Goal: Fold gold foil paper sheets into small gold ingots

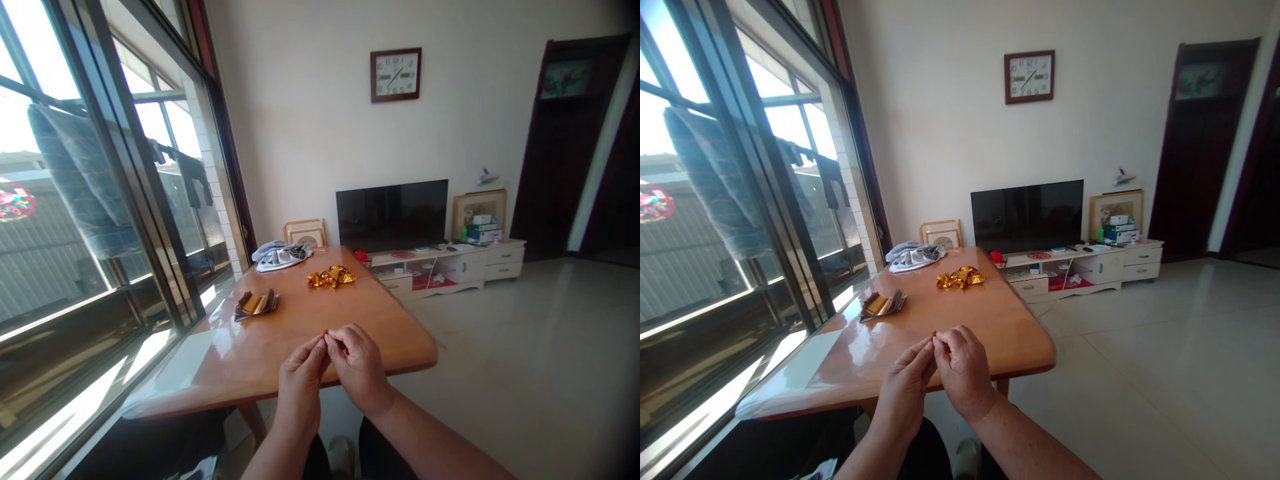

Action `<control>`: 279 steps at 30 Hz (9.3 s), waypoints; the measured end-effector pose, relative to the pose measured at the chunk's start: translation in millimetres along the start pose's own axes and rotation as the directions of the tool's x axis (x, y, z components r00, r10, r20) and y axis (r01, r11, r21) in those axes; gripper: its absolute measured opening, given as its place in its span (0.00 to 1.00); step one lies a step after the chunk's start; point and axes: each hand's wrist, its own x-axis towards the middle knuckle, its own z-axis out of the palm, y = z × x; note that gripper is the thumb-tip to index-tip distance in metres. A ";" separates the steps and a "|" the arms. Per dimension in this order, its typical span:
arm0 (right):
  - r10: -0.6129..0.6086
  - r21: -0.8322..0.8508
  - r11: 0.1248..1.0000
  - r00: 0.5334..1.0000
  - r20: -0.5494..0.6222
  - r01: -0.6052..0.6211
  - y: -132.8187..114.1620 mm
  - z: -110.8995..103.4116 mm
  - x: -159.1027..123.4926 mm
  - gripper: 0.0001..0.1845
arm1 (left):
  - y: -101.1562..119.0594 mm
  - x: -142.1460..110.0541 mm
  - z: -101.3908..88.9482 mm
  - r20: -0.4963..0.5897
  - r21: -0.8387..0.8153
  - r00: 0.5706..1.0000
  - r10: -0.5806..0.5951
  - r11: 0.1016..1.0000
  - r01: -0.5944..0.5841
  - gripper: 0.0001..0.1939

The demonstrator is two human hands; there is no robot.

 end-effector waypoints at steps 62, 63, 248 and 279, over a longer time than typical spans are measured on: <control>0.423 0.551 0.561 0.786 0.451 -0.618 20.4 -14.3 -1.6 0.19 | 11.9 -7.5 -0.7 0.143 0.498 0.989 -0.038 0.866 -0.039 0.22; 0.414 0.545 0.571 0.789 0.454 -0.614 21.3 -13.9 -1.9 0.18 | 11.5 -7.7 -0.6 0.143 0.503 0.989 -0.042 0.864 -0.036 0.22; 0.568 0.545 0.527 0.747 0.344 -0.652 51.3 28.5 -57.5 0.26 | -39.9 20.3 -50.2 -0.159 0.276 0.984 0.076 0.961 -0.030 0.22; 0.550 0.425 0.673 0.794 0.260 -0.606 53.4 27.1 -58.4 0.18 | -54.0 29.1 -59.0 -0.167 0.431 0.967 0.194 0.896 -0.106 0.21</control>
